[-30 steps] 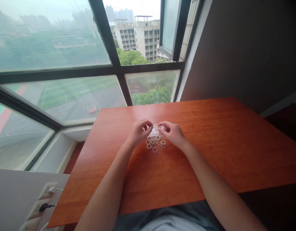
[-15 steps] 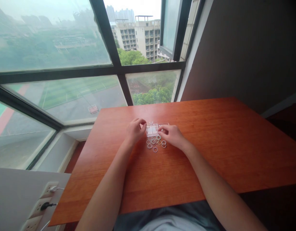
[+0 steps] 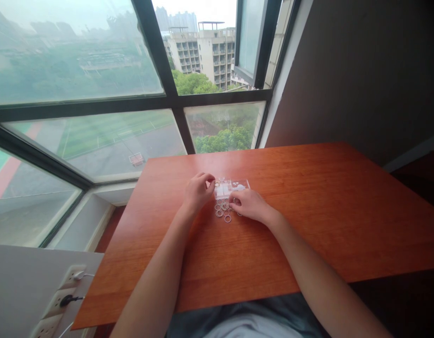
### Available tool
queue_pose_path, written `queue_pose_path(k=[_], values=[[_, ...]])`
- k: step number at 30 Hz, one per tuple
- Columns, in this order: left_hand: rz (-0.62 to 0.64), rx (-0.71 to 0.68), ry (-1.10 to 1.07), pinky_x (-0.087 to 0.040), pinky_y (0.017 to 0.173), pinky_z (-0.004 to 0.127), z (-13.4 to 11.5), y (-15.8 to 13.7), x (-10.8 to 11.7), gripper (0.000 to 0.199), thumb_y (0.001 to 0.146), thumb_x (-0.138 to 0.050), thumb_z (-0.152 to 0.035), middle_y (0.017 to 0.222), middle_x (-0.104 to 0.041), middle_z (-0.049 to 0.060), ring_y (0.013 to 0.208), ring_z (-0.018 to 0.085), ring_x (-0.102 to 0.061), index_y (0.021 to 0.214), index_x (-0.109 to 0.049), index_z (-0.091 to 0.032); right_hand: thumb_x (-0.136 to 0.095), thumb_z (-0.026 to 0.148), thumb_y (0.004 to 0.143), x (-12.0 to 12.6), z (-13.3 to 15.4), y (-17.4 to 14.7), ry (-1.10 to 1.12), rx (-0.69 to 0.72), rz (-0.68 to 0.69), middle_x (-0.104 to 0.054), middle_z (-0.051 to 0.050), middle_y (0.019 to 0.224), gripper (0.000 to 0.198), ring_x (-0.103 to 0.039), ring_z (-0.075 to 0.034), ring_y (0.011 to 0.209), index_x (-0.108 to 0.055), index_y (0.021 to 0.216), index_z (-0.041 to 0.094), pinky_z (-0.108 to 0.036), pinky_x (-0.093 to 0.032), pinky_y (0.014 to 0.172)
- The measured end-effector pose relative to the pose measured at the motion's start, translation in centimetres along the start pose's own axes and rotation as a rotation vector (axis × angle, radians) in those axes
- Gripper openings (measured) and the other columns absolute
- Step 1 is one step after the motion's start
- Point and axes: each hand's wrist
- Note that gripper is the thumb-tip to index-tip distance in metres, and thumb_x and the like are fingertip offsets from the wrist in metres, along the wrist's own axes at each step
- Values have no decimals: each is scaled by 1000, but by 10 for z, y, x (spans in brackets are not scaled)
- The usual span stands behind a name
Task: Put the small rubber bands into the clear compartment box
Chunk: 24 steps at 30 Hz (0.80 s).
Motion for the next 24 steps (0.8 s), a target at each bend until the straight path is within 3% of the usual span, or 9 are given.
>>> queue_pose_path(k=[5,13,24], values=[[-1,-5,0,-39,59,24,0,0,0,15,84,-52,-27,81,-63,2,63,12,-54,84,-65,-20,-61,20,78,5,3,0,117,14,-31,-61,2,65,8,-51,-10,60,-69,80,21,-21,-32,57],[58,-71,-74,-43,63,24,-2,0,-1,15,83,-53,-26,81,-63,3,65,12,-55,85,-66,-19,-60,29,79,13,8,2,325,-65,-367,-57,3,58,12,-48,-10,53,-67,82,19,-21,-37,56],[213,-79,-536,-43,54,20,-18,0,-2,25,86,-56,-37,79,-66,4,61,9,-55,91,-67,-15,-61,29,78,12,5,3,316,-79,-388,-56,3,57,13,-48,-10,53,-68,81,18,-21,-37,56]])
Point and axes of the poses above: each hand's wrist, its own y-axis towards the middle knuckle, its own x-axis out of the back of the hand, z = x × y
